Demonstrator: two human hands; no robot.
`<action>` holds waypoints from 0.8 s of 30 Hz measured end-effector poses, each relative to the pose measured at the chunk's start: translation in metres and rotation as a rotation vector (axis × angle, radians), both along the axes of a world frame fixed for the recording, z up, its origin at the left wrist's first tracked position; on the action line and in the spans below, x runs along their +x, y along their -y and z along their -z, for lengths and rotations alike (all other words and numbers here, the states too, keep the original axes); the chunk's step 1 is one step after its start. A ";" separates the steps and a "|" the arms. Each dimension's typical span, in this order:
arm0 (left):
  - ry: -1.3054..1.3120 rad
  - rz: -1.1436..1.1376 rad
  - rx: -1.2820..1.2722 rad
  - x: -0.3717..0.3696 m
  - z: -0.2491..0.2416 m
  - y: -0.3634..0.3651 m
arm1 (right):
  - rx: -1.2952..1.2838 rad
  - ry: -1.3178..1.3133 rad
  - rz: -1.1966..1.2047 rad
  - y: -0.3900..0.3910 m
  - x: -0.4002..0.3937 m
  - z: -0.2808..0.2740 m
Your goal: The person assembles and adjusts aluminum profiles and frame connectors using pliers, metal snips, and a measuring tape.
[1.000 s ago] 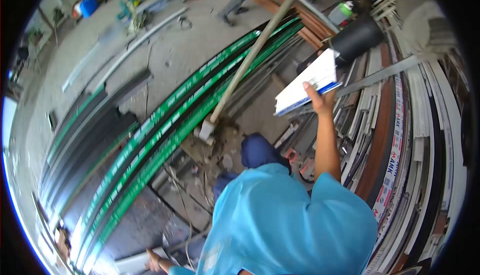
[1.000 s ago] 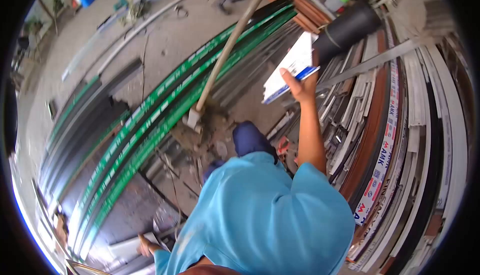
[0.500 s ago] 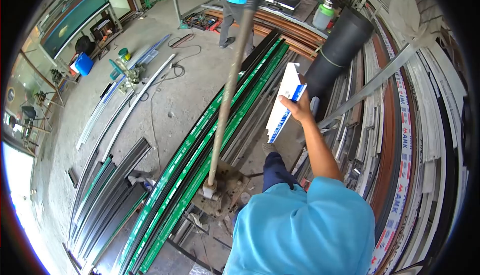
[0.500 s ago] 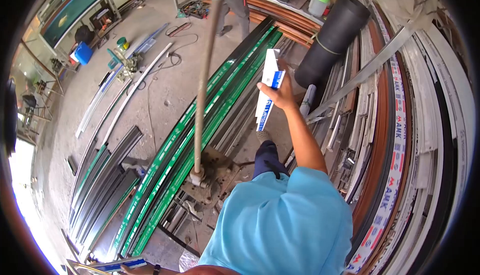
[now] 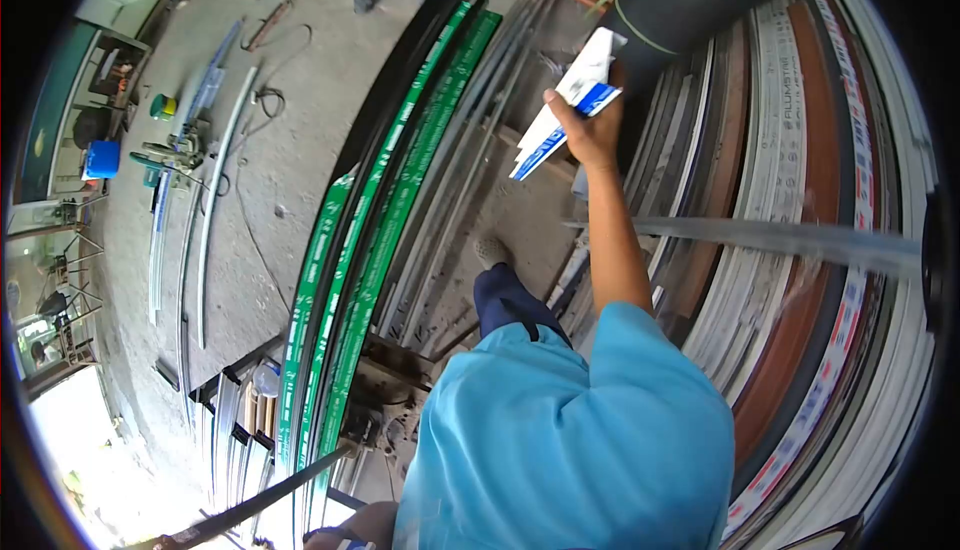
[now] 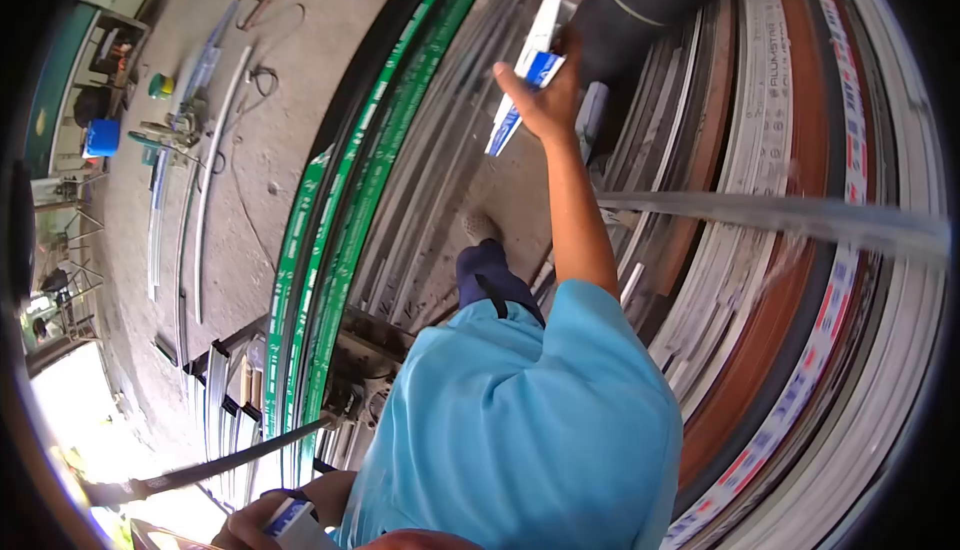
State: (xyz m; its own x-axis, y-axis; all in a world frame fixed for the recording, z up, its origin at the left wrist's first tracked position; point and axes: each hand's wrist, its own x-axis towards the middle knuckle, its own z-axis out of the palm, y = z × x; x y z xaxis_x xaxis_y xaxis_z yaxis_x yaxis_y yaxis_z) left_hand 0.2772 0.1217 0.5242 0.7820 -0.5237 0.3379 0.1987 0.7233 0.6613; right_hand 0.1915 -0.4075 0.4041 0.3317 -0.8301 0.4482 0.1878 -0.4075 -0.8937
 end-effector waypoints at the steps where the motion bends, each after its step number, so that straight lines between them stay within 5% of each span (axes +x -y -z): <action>1: -0.022 0.070 -0.050 0.007 -0.009 0.022 | -0.047 0.021 0.035 0.021 -0.008 0.003; 9: -0.134 0.368 -0.215 0.078 -0.026 0.190 | 0.075 -0.039 -0.048 0.117 -0.085 -0.010; 12: 0.208 0.028 0.408 0.102 0.002 0.289 | 0.185 0.125 -0.400 0.136 -0.078 -0.054; 14: 0.155 -0.001 0.719 0.119 0.033 0.322 | 0.217 0.273 -0.653 0.151 -0.055 -0.082; 18: 0.134 -0.161 0.799 0.151 0.117 0.400 | 0.130 0.425 -1.220 0.195 0.000 -0.147; 24: 0.025 -0.175 0.932 0.203 0.197 0.518 | -0.100 0.397 -1.504 0.271 0.018 -0.211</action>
State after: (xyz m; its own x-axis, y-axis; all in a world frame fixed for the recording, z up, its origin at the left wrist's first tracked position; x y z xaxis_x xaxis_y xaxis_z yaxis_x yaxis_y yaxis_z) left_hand 0.4801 -0.3966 0.3268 0.8733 -0.4669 -0.1388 0.1148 -0.0796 0.9902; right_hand 0.2100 -0.6784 0.6149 0.6516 0.1821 0.7364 0.6716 0.3130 -0.6716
